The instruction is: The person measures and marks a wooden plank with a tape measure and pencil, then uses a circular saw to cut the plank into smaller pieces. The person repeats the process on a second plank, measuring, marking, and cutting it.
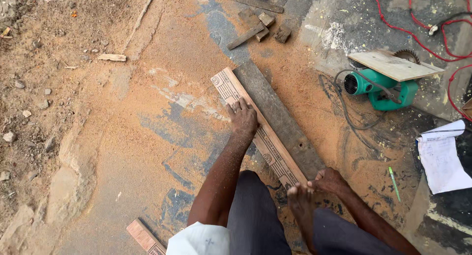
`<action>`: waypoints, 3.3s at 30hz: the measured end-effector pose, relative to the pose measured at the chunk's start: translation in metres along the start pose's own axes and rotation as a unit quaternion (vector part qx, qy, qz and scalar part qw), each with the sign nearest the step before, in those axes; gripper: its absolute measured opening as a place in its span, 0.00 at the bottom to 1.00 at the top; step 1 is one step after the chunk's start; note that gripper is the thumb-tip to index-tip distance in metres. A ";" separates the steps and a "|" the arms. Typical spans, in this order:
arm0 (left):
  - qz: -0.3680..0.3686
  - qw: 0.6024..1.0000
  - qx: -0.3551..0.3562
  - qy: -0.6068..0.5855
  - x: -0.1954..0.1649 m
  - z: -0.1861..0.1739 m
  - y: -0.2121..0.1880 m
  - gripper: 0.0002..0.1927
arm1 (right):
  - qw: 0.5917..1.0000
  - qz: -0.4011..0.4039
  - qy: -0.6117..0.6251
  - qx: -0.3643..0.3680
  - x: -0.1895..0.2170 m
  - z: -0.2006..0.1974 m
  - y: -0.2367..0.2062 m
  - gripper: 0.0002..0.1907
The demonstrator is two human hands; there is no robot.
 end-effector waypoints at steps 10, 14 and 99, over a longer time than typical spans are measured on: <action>-0.004 0.999 -0.012 -0.051 0.002 0.002 0.007 0.55 | 0.999 -0.019 0.010 0.023 -0.001 0.012 0.000 0.18; -0.008 0.998 -0.021 -0.053 0.015 0.017 0.013 0.47 | 0.996 -0.067 0.043 0.029 -0.010 0.001 0.005 0.19; -0.084 0.996 -0.005 -0.015 0.062 0.027 0.077 0.77 | 0.985 -0.084 0.120 -0.093 -0.143 -0.004 -0.103 0.41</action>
Point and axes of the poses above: each hand's wrist, its own y-axis towards the middle knuckle, its own z-axis out of the palm, x = y × z, the point moved 5 cm from there along y, towards the middle knuckle, and after that the axes turned 13 degrees about -y, right-handed, at the moved point
